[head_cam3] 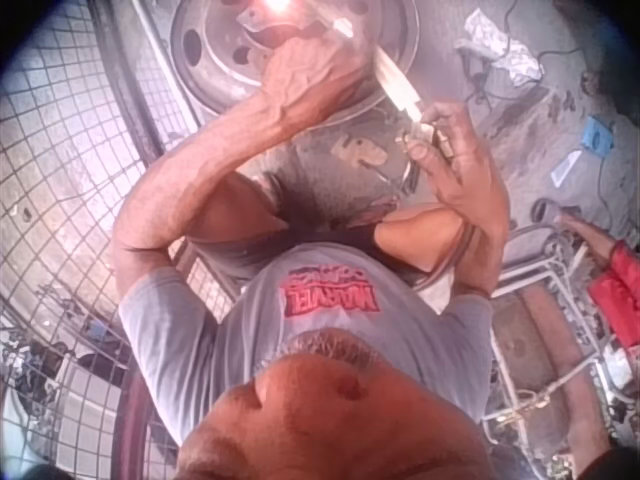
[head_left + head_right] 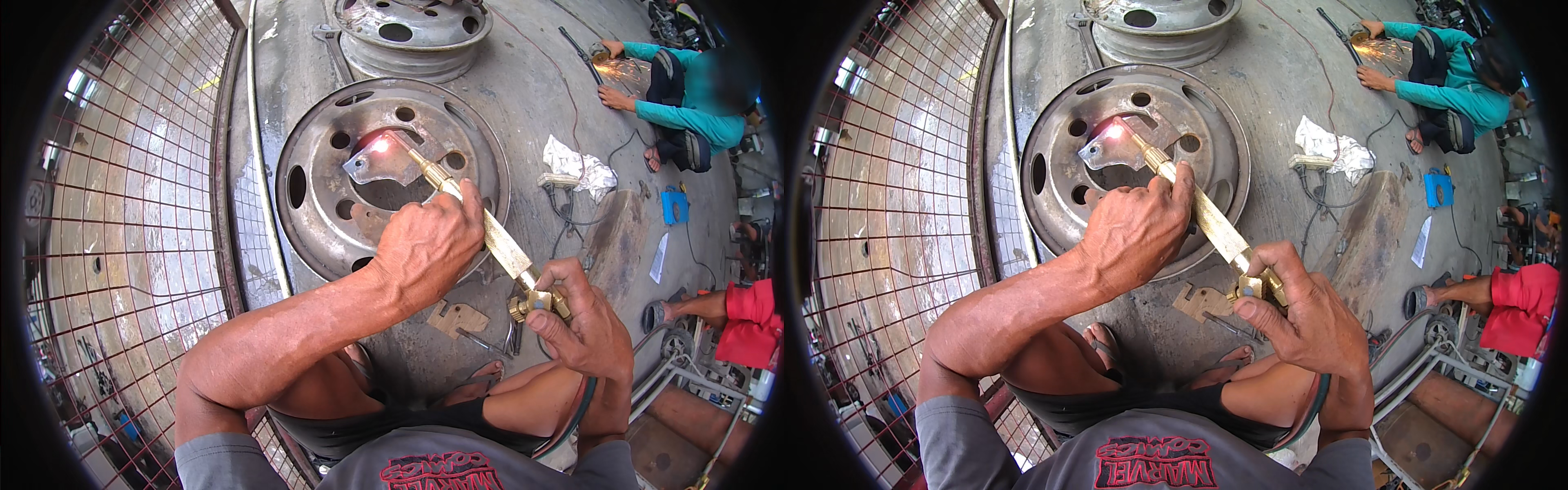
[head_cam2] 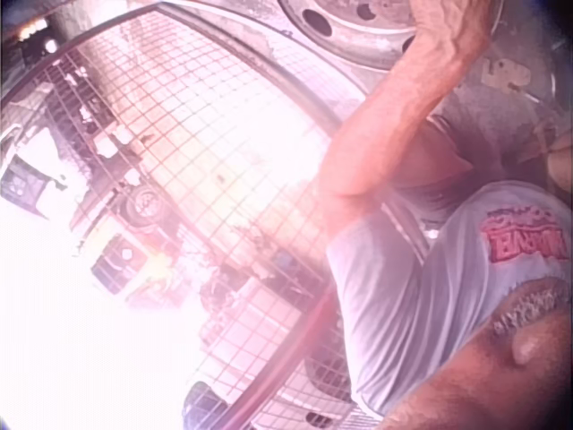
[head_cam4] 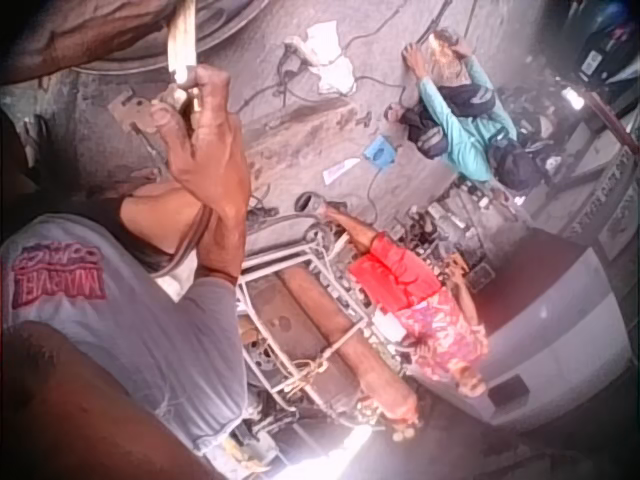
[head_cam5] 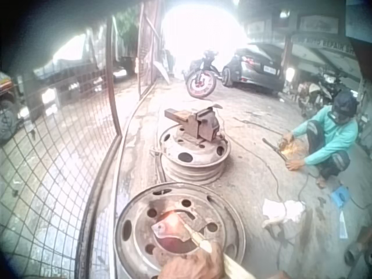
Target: The person uses a welding torch to heat and weld a metal plate attached to a car wheel rim. They hold the torch steadily, moving the flame along the metal surface to create a weld.
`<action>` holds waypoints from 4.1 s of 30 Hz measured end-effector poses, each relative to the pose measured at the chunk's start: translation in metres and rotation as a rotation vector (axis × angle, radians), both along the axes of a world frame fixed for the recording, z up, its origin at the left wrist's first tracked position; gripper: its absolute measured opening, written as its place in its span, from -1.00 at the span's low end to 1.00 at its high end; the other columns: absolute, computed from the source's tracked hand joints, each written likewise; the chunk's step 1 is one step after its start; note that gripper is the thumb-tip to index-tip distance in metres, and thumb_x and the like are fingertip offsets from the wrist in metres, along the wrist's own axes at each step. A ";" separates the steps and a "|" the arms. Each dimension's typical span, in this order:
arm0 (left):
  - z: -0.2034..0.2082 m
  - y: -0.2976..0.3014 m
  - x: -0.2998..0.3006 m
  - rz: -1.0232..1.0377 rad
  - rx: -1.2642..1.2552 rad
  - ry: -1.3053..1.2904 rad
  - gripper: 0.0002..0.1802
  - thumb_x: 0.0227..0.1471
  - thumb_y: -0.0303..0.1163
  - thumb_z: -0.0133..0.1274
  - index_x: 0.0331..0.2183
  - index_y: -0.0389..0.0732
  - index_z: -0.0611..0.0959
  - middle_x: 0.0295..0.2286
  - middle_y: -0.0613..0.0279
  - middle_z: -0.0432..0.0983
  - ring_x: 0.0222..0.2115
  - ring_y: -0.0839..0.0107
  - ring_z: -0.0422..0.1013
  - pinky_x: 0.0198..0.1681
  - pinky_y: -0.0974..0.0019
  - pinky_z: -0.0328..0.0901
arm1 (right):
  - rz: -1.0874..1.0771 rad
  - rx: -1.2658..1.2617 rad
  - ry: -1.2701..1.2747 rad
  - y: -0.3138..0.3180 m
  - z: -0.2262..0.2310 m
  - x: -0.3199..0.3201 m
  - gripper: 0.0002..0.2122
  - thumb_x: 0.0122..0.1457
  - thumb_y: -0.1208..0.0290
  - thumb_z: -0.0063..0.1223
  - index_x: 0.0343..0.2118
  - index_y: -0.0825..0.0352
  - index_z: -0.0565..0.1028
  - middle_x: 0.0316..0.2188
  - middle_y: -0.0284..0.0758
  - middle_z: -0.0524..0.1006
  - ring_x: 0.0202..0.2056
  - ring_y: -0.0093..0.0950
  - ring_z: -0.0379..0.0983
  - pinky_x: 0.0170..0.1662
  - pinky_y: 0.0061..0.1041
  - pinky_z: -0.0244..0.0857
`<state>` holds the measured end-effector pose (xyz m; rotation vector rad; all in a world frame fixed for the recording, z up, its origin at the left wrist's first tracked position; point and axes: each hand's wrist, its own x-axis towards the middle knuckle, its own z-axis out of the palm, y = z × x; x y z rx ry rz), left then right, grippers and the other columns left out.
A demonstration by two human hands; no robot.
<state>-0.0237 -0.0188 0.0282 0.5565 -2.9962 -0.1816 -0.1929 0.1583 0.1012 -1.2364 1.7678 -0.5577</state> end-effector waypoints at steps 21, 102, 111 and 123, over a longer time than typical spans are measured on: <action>-0.004 0.001 0.000 -0.006 -0.041 0.042 -0.32 -0.09 -0.49 0.18 0.04 -0.74 0.43 -0.56 -0.02 0.55 -0.59 0.30 0.57 -0.62 0.32 0.43 | 0.013 -0.030 0.021 0.000 -0.001 0.001 -0.61 0.29 0.21 0.22 -0.02 0.26 0.27 -0.49 -0.21 0.56 -0.44 -0.23 0.61 -0.35 -0.26 0.39; 0.002 0.001 -0.002 0.029 0.068 -0.060 -0.33 0.03 -0.48 0.09 0.13 -0.65 0.39 -0.46 -0.16 0.60 -0.55 0.12 0.62 -0.50 0.17 0.49 | 0.010 0.002 0.015 0.000 -0.001 0.000 -0.61 0.30 0.22 0.22 -0.02 0.25 0.26 -0.47 -0.20 0.56 -0.44 -0.23 0.61 -0.34 -0.25 0.39; 0.002 0.001 -0.002 0.022 0.058 -0.044 -0.34 0.03 -0.48 0.09 0.13 -0.65 0.39 -0.47 -0.16 0.60 -0.55 0.12 0.62 -0.51 0.18 0.49 | 0.005 0.018 0.012 0.000 -0.001 0.000 -0.60 0.29 0.23 0.23 -0.02 0.26 0.24 -0.48 -0.21 0.55 -0.45 -0.22 0.60 -0.35 -0.23 0.38; -0.001 0.001 -0.002 0.017 0.058 -0.029 -0.34 0.03 -0.48 0.10 0.13 -0.65 0.39 -0.49 -0.15 0.59 -0.56 0.12 0.61 -0.53 0.18 0.48 | -0.008 0.041 0.007 0.001 -0.001 0.000 -0.59 0.28 0.26 0.24 -0.02 0.26 0.23 -0.48 -0.20 0.55 -0.46 -0.24 0.60 -0.36 -0.24 0.39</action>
